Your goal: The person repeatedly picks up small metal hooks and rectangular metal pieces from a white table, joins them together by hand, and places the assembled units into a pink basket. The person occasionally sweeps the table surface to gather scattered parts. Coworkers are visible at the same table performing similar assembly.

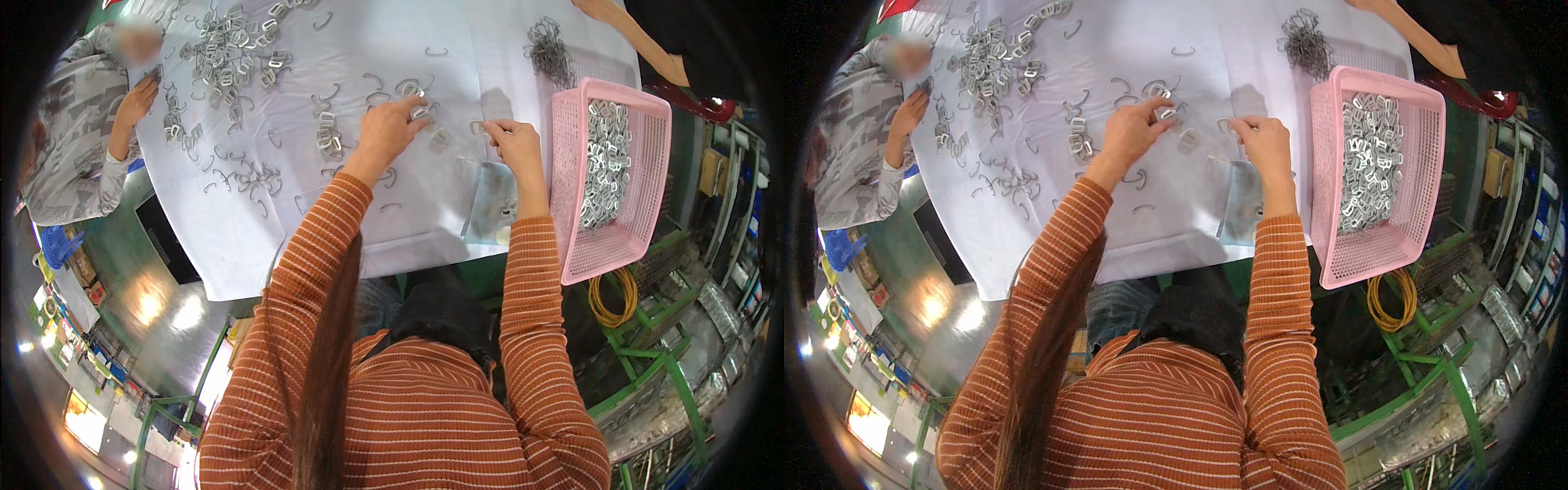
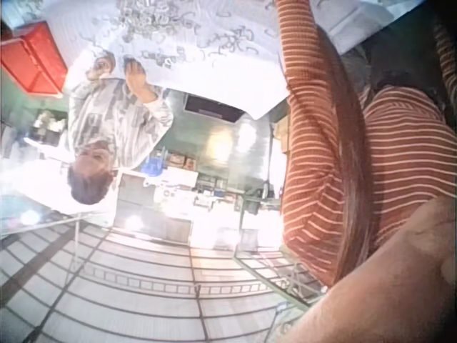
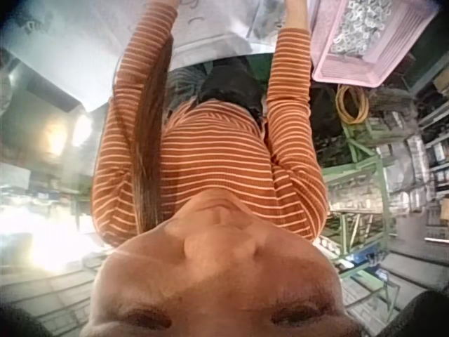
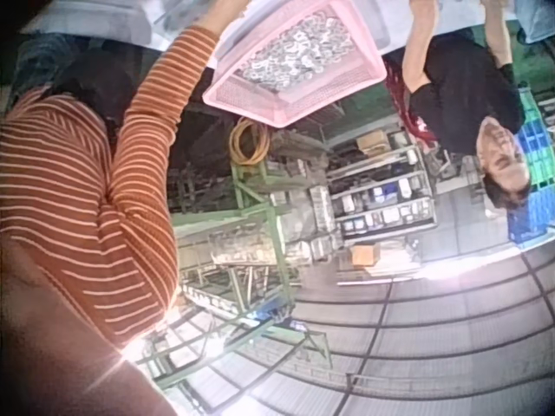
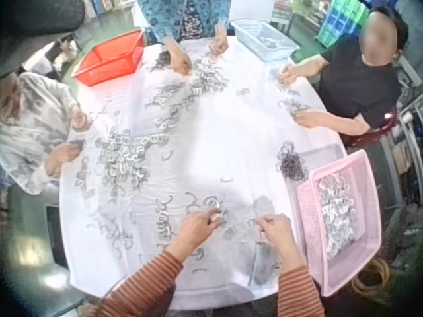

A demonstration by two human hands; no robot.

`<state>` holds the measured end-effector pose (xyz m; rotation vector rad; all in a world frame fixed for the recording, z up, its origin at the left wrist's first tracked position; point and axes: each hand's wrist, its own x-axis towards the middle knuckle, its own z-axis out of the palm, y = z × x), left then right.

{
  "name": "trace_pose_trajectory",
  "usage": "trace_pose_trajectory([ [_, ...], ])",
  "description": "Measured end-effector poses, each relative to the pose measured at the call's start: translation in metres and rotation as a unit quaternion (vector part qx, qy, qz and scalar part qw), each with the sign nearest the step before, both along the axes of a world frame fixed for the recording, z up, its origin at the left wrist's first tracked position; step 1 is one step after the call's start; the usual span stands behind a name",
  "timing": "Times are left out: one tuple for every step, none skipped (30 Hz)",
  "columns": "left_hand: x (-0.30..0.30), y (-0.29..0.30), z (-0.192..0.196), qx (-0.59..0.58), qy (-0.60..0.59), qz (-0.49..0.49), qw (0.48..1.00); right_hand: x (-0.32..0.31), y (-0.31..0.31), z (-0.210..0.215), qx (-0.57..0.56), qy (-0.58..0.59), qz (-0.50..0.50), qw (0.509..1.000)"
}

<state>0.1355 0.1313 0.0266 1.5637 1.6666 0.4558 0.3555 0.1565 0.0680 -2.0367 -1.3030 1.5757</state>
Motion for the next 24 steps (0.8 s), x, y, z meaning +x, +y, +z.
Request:
trace_pose_trajectory([
  [0.006,-0.003,-0.002,0.016,0.039,-0.004,0.999,0.001,0.0,0.001,0.025,-0.05,0.014,0.998],
  [0.009,-0.005,-0.004,0.031,0.078,-0.007,0.996,0.001,0.0,0.001,0.042,-0.054,0.003,0.998],
  [0.01,-0.004,-0.007,0.034,0.082,-0.002,0.996,0.002,-0.002,0.001,0.058,-0.057,-0.009,0.997],
  [0.009,-0.002,-0.006,0.035,0.087,0.002,0.996,0.003,-0.004,0.002,0.074,-0.061,-0.021,0.995],
  [0.007,-0.001,-0.006,0.036,0.091,0.006,0.995,0.005,-0.007,0.004,0.043,0.004,-0.06,0.997],
  [0.006,-0.001,-0.004,0.022,0.079,0.004,0.997,0.008,-0.009,0.006,0.011,0.07,-0.098,0.993],
  [0.003,-0.001,0.001,0.008,0.069,0.0,0.998,0.01,-0.011,0.007,-0.02,0.137,-0.137,0.981],
  [-0.001,-0.001,0.005,-0.005,0.058,-0.004,0.998,0.012,-0.012,0.007,-0.02,0.129,-0.129,0.983],
  [-0.006,-0.004,0.006,-0.028,0.017,-0.007,0.999,0.014,-0.014,0.005,-0.019,0.122,-0.121,0.985],
  [-0.014,-0.005,0.008,-0.048,-0.025,-0.01,0.998,0.014,-0.014,0.004,-0.016,0.115,-0.113,0.987],
  [-0.021,-0.008,0.011,-0.071,-0.066,-0.014,0.995,0.015,-0.017,0.0,0.034,0.035,-0.078,0.996],
  [-0.031,-0.009,0.015,-0.145,-0.166,-0.001,0.975,0.015,-0.019,-0.005,0.082,-0.046,-0.043,0.995],
  [-0.044,-0.013,0.023,-0.219,-0.262,0.016,0.94,0.013,-0.024,-0.008,0.127,-0.124,-0.005,0.984],
  [-0.054,-0.013,0.028,-0.287,-0.356,0.03,0.889,0.011,-0.022,-0.005,0.088,-0.055,-0.04,0.994],
  [-0.06,-0.013,0.032,-0.265,-0.43,0.048,0.862,0.009,-0.02,0.002,0.048,0.015,-0.073,0.996],
  [-0.065,-0.018,0.036,-0.245,-0.5,0.068,0.828,0.008,-0.022,0.005,0.004,0.085,-0.106,0.991],
  [-0.067,-0.021,0.038,-0.223,-0.567,0.088,0.788,0.008,-0.024,0.004,0.0,0.084,-0.111,0.99],
  [-0.067,-0.021,0.037,-0.222,-0.587,0.106,0.772,0.009,-0.026,0.0,-0.004,0.083,-0.117,0.99],
  [-0.067,-0.018,0.035,-0.217,-0.607,0.123,0.755,0.01,-0.026,-0.003,-0.005,0.082,-0.12,0.989],
  [-0.066,-0.013,0.033,-0.212,-0.626,0.14,0.737,0.013,-0.026,-0.007,0.017,0.045,-0.11,0.993],
  [-0.063,-0.002,0.031,-0.219,-0.554,0.166,0.786,0.017,-0.027,-0.011,0.039,0.007,-0.101,0.994],
  [-0.062,0.003,0.025,-0.215,-0.472,0.177,0.836,0.016,-0.03,-0.014,0.057,-0.027,-0.089,0.994],
  [-0.059,0.011,0.019,-0.207,-0.389,0.183,0.879,0.015,-0.029,-0.011,0.04,0.004,-0.108,0.993],
  [-0.055,0.016,0.014,-0.198,-0.302,0.187,0.913,0.014,-0.03,-0.005,0.022,0.036,-0.128,0.991],
])
